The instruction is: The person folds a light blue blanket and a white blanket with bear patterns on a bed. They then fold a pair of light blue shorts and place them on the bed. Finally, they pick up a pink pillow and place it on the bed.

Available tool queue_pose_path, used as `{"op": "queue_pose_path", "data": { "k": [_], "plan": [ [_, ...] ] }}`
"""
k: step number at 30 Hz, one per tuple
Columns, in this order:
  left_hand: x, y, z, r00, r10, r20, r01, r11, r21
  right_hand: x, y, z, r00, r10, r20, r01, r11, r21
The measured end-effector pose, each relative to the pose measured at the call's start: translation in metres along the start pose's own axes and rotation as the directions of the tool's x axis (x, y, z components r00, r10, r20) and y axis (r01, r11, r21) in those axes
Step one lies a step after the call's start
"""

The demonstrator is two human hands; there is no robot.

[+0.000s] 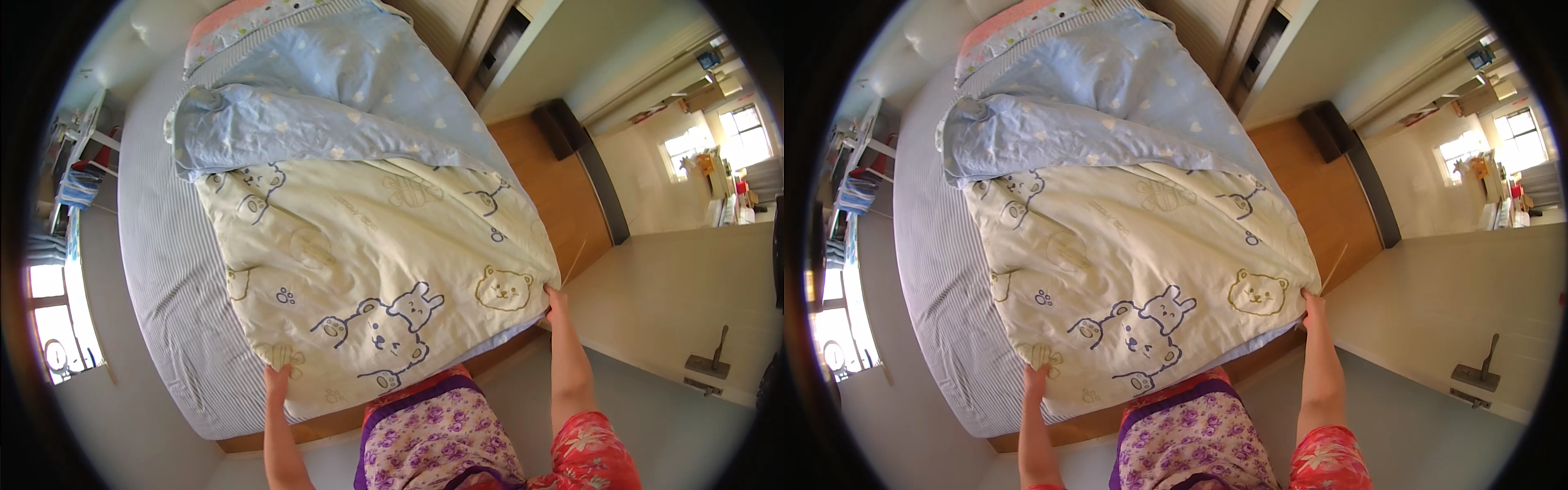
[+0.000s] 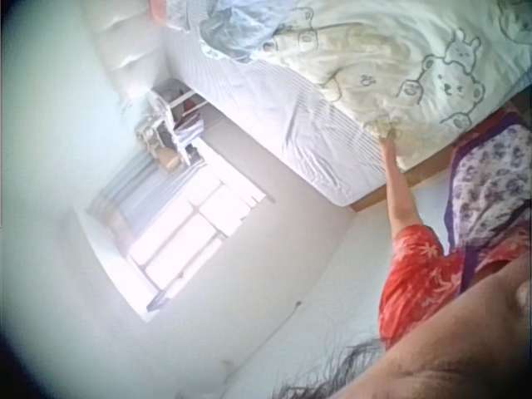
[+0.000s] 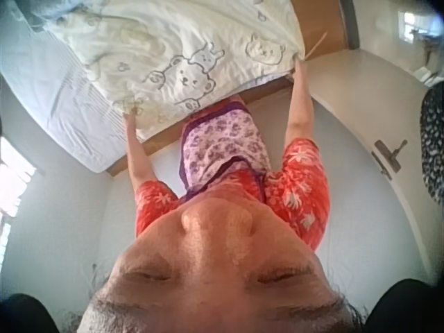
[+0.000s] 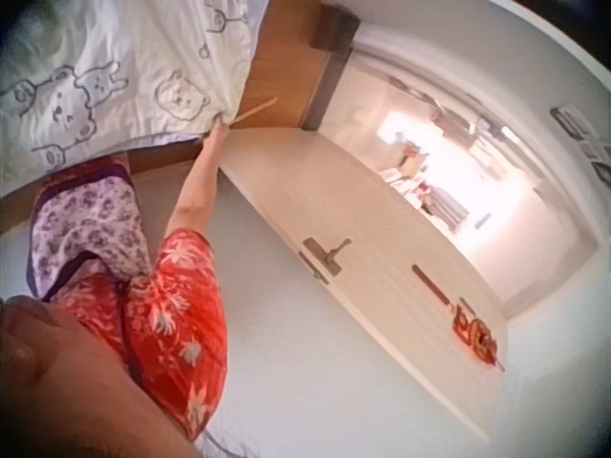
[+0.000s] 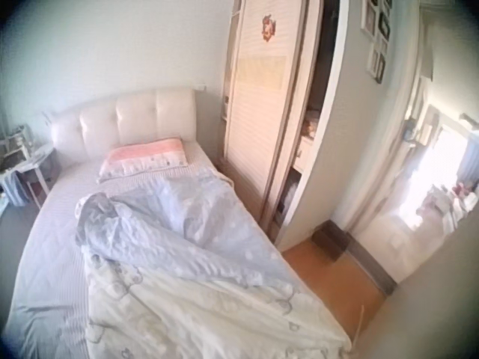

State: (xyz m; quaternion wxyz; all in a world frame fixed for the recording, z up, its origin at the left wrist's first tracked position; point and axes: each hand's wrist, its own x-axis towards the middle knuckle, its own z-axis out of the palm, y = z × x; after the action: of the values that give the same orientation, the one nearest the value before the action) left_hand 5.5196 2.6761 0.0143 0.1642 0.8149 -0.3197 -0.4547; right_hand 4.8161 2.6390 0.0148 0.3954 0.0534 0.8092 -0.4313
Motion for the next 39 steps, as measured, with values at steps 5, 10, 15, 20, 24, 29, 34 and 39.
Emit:
{"op": "queue_pose_path", "data": {
  "k": [5, 10, 15, 20, 24, 29, 34, 39],
  "plan": [
    [-0.02, 0.153, -0.135, 0.966, 0.223, -0.135, -0.199, 0.966, 0.166, -0.065, -0.084, 0.02, 0.935, -0.354, 0.015, 0.324, 0.872, 0.366],
    [-0.139, 0.297, -0.294, 0.789, 0.544, -0.285, -0.449, 0.828, 0.336, -0.273, -0.106, -0.002, 0.791, -0.587, 0.17, 0.459, 0.754, 0.47],
    [-0.168, 0.221, -0.486, 0.699, 0.578, -0.422, -0.326, 0.782, 0.531, -0.41, 0.019, 0.001, 0.734, -0.186, 0.653, 0.154, 0.982, 0.106],
    [-0.074, 0.091, -0.5, 0.55, 0.608, -0.572, 0.258, 0.528, 0.809, -0.466, 0.172, 0.063, 0.105, 0.36, 0.927, 0.659, 0.673, -0.336],
    [0.064, -0.027, -0.378, 0.658, 0.61, -0.442, 0.058, 0.545, 0.837, -0.468, 0.237, 0.107, -0.008, 0.277, 0.961, 0.722, 0.666, -0.186],
    [0.057, -0.094, -0.024, 0.913, 0.406, 0.041, -0.38, 0.809, 0.449, -0.389, 0.208, 0.138, 0.307, 0.192, 0.932, 0.699, 0.62, -0.357],
    [-0.051, 0.029, 0.094, 0.897, 0.441, 0.018, -0.407, 0.812, 0.419, -0.184, 0.132, 0.129, 0.779, -0.422, 0.464, 0.618, 0.39, -0.682],
    [0.064, 0.068, 0.043, 0.834, 0.331, -0.441, -0.412, 0.906, -0.1, -0.054, 0.048, 0.132, 0.781, -0.569, 0.257, 0.433, 0.196, -0.88]
  ]
}}
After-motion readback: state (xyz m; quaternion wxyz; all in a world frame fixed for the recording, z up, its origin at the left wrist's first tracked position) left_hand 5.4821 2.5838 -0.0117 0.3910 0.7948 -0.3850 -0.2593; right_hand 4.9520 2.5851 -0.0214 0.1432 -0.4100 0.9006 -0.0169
